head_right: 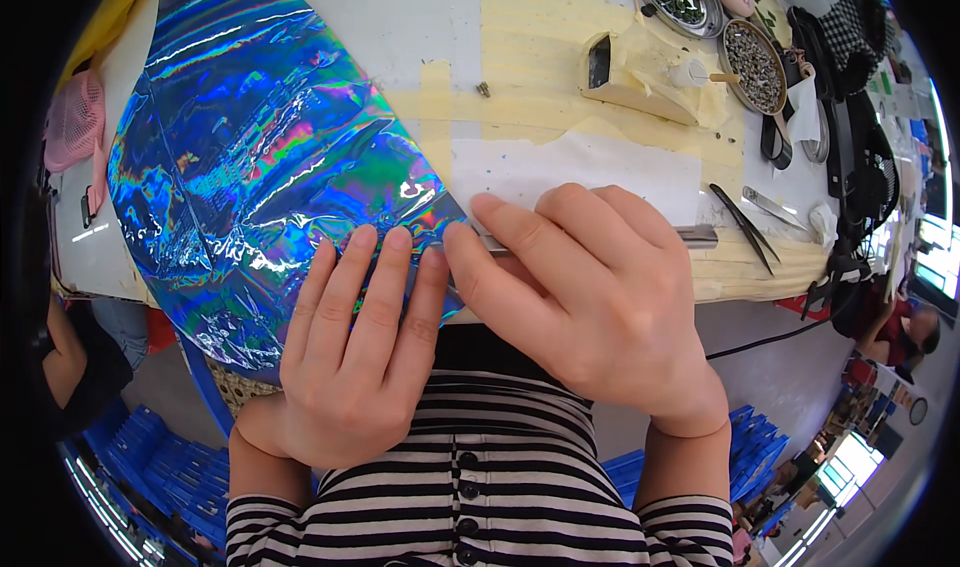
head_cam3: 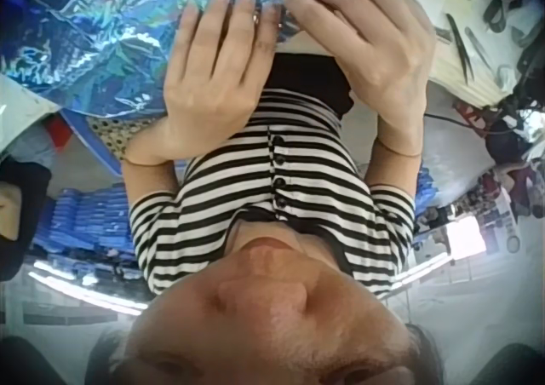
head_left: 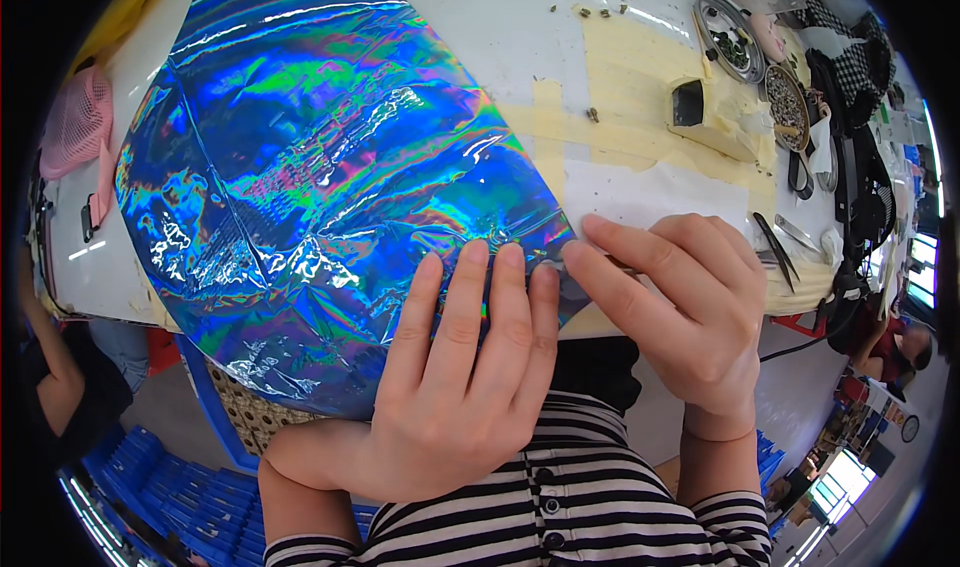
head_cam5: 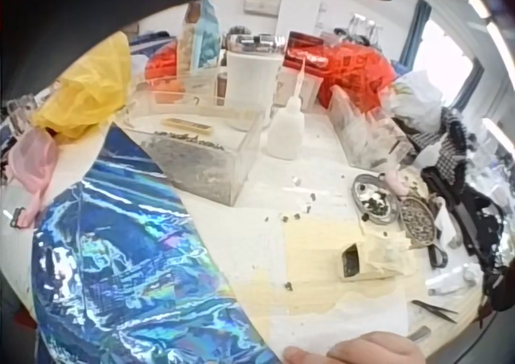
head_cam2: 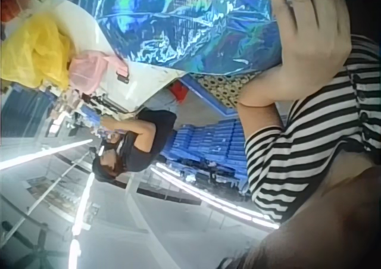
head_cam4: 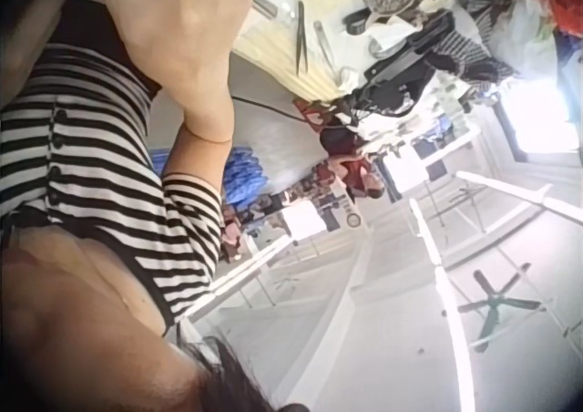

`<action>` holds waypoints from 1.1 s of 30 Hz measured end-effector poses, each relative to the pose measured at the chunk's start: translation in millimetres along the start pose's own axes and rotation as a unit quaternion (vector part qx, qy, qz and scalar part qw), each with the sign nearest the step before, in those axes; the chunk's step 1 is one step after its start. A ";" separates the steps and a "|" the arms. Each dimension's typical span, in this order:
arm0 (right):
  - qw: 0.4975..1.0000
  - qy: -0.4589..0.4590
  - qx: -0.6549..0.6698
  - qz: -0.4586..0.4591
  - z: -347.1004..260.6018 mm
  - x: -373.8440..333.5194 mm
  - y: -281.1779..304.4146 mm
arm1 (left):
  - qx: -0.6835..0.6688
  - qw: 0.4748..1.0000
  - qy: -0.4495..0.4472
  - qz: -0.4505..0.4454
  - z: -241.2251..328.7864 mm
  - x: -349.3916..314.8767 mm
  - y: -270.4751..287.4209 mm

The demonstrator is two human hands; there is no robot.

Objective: Marking lines on iridescent holographic sheets using a pen on a workbench.

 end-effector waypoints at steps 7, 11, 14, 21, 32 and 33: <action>0.999 0.046 0.000 0.020 12.8 8.5 -1.0 | -0.009 1.000 0.002 -0.007 -0.1 0.5 2.1; 0.998 0.054 -0.002 0.022 14.6 9.8 -2.3 | -0.030 0.999 -0.010 -0.031 -2.0 1.4 6.6; 0.998 0.061 -0.001 0.028 15.4 11.3 -4.2 | -0.034 0.998 -0.016 -0.044 -2.2 1.6 8.4; 0.997 0.068 0.003 0.025 16.1 12.5 -4.1 | -0.035 0.998 -0.018 -0.046 -2.2 2.2 8.1; 0.998 0.070 0.009 0.003 16.5 15.1 -2.4 | -0.037 0.998 -0.017 -0.047 -2.4 1.5 7.6; 0.998 0.070 0.007 0.001 16.6 15.0 -1.5 | -0.038 0.998 -0.018 -0.046 -2.4 1.8 7.8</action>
Point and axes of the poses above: each hand's wrist, its own x-axis towards the middle knuckle, its own y-axis out of the back of the hand, z = x × y, the point moved 2 cm from there along x, towards the middle knuckle, and after that the axes turned 5 degrees about -y, right-handed, at the moved point
